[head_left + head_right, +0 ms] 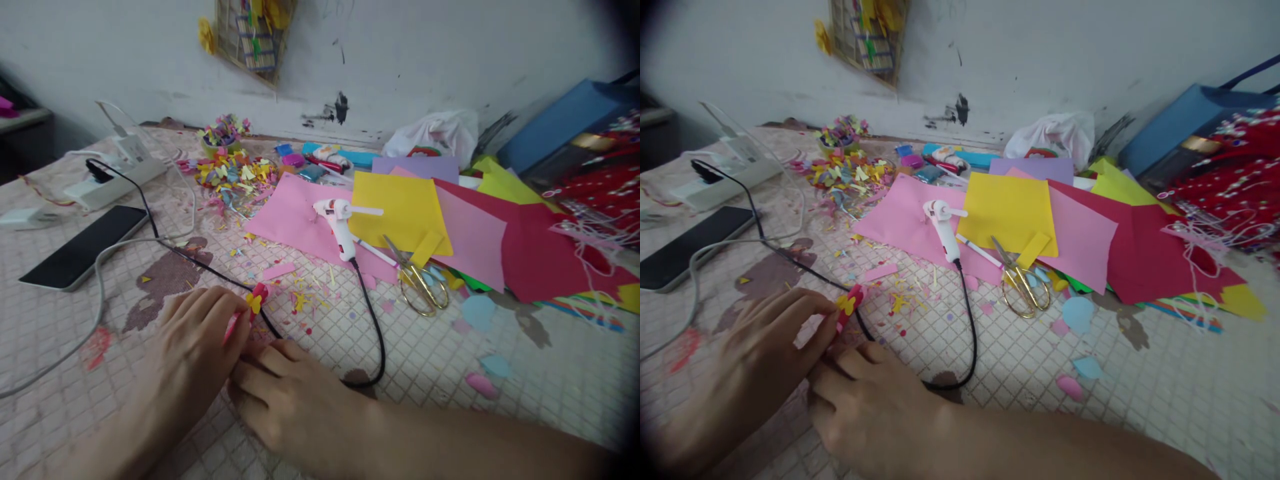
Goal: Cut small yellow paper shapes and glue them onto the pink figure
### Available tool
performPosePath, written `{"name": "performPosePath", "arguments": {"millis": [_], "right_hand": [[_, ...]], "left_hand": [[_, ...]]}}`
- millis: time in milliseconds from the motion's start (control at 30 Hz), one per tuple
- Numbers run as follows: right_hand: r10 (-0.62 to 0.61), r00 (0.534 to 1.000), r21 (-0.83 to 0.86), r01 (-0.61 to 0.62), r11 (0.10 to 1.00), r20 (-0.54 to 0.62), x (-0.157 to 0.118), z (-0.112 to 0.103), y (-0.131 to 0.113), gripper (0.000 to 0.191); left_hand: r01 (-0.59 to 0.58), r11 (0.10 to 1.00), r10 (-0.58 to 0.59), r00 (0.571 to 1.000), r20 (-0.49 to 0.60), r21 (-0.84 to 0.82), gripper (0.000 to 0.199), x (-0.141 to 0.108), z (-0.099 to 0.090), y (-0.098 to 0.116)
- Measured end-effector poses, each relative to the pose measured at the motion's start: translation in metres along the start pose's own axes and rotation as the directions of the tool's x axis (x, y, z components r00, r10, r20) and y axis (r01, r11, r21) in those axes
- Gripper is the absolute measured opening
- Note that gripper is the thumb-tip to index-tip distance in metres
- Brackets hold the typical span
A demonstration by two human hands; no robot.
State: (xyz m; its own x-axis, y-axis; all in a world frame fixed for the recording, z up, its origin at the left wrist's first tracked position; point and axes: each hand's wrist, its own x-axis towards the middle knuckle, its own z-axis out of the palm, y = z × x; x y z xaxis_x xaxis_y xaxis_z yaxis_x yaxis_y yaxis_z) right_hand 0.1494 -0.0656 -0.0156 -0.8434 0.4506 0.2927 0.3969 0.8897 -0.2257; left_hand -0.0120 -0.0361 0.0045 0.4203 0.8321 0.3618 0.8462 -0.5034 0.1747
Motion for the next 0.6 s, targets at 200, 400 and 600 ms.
{"name": "performPosePath", "arguments": {"millis": [200, 400, 600], "right_hand": [[-0.003, 1.0, -0.01, 0.004, 1.0, 0.006, -0.0002, -0.0016, 0.0001, 0.025], [-0.01, 1.0, 0.005, 0.01, 1.0, 0.003, -0.0009, -0.0001, 0.0003, 0.024], [-0.007, 1.0, 0.008, 0.007, 1.0, 0.006, -0.0011, -0.0005, 0.0004, 0.025]], "left_hand": [[0.007, 1.0, -0.007, 1.0, -0.017, -0.003, 0.019, -0.0002, 0.0042, -0.0025], [-0.002, 1.0, 0.002, 1.0, -0.012, 0.006, 0.021, 0.0008, 0.0038, -0.0007], [0.005, 1.0, -0.004, 1.0, -0.011, 0.017, 0.022, 0.002, 0.0042, 0.0001]]}}
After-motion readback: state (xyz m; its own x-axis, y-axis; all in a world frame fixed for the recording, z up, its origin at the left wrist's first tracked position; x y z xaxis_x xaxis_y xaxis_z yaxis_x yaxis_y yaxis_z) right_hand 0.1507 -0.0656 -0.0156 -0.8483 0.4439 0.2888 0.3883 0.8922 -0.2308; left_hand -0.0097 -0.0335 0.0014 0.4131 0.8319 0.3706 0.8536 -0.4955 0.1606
